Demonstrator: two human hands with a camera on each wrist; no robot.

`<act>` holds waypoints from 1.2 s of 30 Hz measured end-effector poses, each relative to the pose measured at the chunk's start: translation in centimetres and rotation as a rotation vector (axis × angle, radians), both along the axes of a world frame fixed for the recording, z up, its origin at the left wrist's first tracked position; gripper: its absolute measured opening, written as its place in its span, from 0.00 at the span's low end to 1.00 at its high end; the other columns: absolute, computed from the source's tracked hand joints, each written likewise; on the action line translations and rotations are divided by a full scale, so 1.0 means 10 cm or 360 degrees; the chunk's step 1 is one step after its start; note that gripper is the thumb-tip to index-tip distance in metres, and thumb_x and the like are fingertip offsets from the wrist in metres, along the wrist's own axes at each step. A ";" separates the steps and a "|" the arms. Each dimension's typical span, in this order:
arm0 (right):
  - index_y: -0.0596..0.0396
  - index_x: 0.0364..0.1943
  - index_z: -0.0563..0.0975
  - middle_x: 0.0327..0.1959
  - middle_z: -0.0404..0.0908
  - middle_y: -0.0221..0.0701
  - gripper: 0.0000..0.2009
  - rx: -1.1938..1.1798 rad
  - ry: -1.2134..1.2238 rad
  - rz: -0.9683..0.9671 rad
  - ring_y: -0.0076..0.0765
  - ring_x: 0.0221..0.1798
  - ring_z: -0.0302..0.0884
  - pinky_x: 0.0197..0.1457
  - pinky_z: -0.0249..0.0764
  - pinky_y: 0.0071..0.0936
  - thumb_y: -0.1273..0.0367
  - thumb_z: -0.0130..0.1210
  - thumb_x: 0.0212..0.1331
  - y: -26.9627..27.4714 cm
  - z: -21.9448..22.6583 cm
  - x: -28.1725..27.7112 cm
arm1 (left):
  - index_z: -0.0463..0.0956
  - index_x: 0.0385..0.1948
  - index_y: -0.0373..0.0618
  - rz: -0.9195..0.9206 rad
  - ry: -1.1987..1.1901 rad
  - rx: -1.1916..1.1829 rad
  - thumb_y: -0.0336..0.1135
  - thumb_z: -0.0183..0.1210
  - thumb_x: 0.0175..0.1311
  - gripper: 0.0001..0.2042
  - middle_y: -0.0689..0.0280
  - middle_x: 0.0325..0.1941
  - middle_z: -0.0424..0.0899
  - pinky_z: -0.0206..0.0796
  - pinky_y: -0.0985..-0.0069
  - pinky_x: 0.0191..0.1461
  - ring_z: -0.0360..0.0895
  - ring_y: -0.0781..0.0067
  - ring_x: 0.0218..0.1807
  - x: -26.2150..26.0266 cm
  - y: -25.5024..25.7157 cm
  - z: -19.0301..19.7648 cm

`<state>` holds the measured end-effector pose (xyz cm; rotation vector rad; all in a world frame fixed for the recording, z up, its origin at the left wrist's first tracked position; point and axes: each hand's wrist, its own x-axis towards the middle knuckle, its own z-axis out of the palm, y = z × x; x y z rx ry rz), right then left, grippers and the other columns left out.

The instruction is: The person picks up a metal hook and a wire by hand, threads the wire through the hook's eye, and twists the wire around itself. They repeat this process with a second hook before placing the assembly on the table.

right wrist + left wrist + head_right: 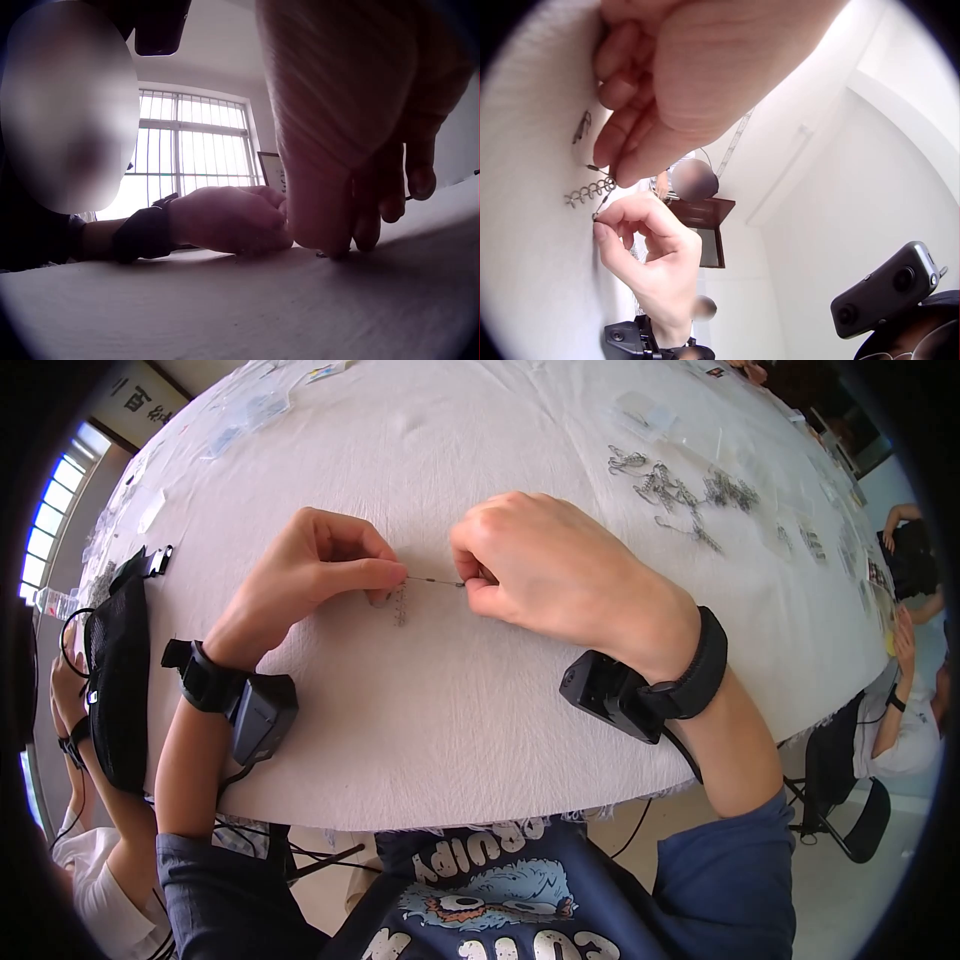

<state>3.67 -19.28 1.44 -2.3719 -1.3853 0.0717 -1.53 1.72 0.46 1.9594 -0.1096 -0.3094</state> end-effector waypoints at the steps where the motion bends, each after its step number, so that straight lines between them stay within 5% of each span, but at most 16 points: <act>1: 0.62 0.21 0.76 0.22 0.77 0.42 0.04 -0.0002 0.0003 -0.0003 0.45 0.29 0.76 0.33 0.72 0.35 0.75 0.54 0.40 0.00 0.00 0.00 | 0.80 0.24 0.39 -0.0006 0.0009 0.0019 0.31 0.60 0.54 0.05 0.69 0.21 0.79 0.61 0.88 0.32 0.73 0.85 0.24 0.00 0.00 0.01; 15: 0.64 0.21 0.77 0.18 0.76 0.43 0.04 0.0001 0.0143 -0.0021 0.43 0.23 0.76 0.30 0.72 0.32 0.75 0.54 0.39 -0.02 -0.01 0.05 | 0.77 0.25 0.40 -0.0169 -0.0001 0.0127 0.30 0.59 0.54 0.04 0.70 0.22 0.78 0.64 0.89 0.32 0.73 0.86 0.24 0.00 0.02 0.00; 23: 0.65 0.22 0.77 0.19 0.77 0.44 0.05 -0.0005 0.0196 -0.0034 0.44 0.24 0.76 0.31 0.72 0.32 0.75 0.54 0.40 -0.02 0.01 0.04 | 0.76 0.33 0.41 -0.0391 -0.0185 0.0182 0.27 0.63 0.48 0.09 0.77 0.19 0.69 0.52 0.89 0.25 0.62 0.91 0.21 0.01 0.05 0.02; 26: 0.64 0.22 0.74 0.21 0.74 0.35 0.03 -0.0069 0.0217 -0.0047 0.29 0.24 0.70 0.29 0.69 0.24 0.76 0.53 0.44 -0.04 0.01 0.04 | 0.77 0.33 0.42 -0.0417 -0.0146 0.0252 0.27 0.64 0.48 0.10 0.78 0.18 0.67 0.49 0.89 0.24 0.59 0.91 0.21 0.01 0.04 0.03; 32: 0.64 0.22 0.74 0.21 0.74 0.34 0.03 -0.0066 0.0240 -0.0053 0.28 0.24 0.70 0.29 0.68 0.23 0.76 0.53 0.44 -0.03 0.02 0.03 | 0.77 0.31 0.42 -0.0402 -0.0108 0.0279 0.27 0.64 0.49 0.08 0.79 0.17 0.66 0.48 0.87 0.24 0.58 0.90 0.20 0.01 0.03 0.03; 36: 0.65 0.22 0.77 0.20 0.77 0.44 0.05 -0.0019 0.0216 -0.0054 0.44 0.25 0.77 0.32 0.72 0.32 0.76 0.54 0.41 -0.03 0.04 0.03 | 0.77 0.31 0.42 -0.0378 -0.0097 0.0298 0.27 0.64 0.48 0.08 0.78 0.17 0.66 0.48 0.87 0.24 0.59 0.90 0.21 0.00 0.03 0.05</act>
